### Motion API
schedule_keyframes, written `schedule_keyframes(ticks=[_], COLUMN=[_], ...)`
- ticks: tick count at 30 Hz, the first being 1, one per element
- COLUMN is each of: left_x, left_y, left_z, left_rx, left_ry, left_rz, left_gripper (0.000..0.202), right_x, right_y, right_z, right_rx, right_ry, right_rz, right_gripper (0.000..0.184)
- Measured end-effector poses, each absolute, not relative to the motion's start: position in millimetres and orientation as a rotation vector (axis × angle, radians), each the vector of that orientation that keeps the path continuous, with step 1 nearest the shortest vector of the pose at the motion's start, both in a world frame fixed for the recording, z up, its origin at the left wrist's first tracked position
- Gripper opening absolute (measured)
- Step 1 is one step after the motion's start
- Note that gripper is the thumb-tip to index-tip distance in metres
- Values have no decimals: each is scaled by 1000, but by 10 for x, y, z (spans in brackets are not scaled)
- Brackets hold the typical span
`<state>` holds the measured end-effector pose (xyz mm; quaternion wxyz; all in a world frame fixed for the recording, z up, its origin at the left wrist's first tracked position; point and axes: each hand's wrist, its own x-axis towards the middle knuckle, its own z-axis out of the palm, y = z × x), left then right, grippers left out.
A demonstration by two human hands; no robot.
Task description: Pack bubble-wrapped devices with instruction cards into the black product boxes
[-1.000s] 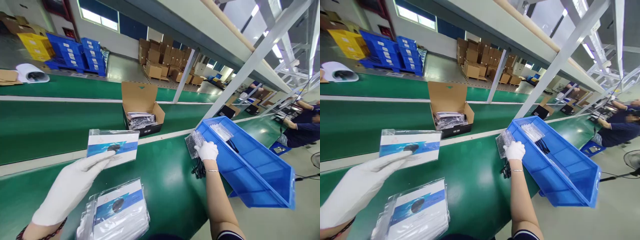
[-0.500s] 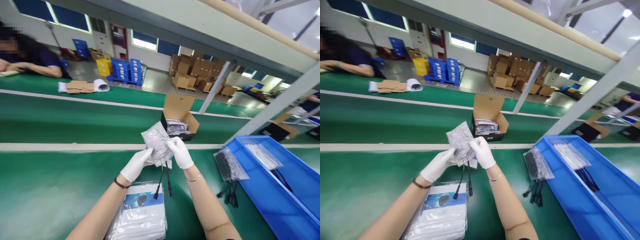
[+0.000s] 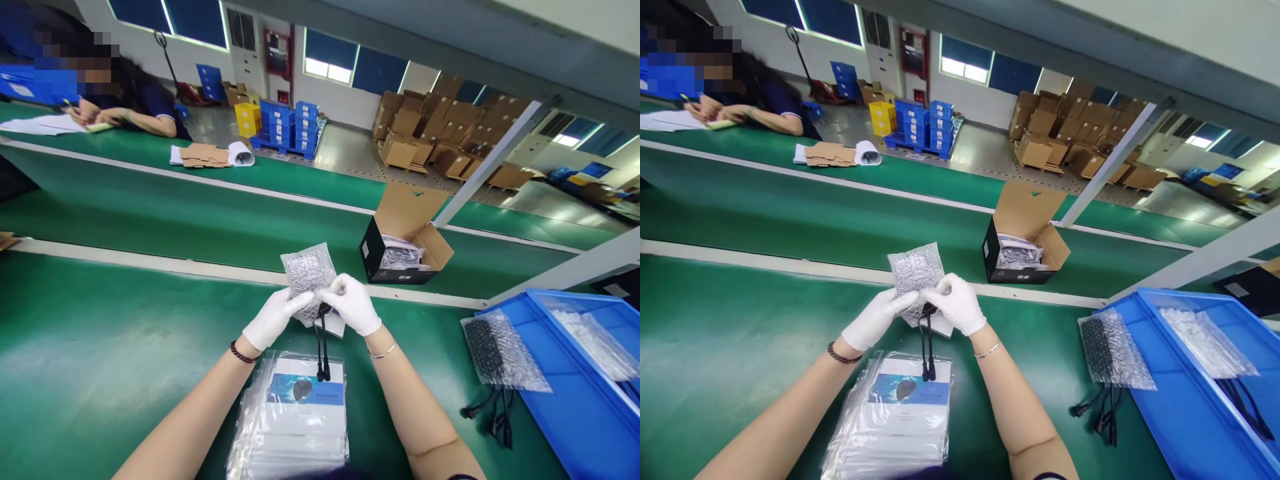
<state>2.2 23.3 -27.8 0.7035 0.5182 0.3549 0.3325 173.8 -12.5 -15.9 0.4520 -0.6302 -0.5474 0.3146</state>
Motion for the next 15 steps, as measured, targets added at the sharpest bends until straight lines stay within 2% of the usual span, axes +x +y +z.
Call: schedule_keyframes(ticks=[5,15], left_x=[13,18], left_y=[220,231], left_z=[-238,-262], left_rx=[1233,1202], left_ry=[780,781], left_rz=[714,687], left_gripper=[58,60], right_x=[1751,1753], right_y=[-131,-126], right_z=[-134,-127], right_rx=[-1613,-1613], right_ry=[-1351,-1318], right_rz=[744,814], right_gripper=[39,39])
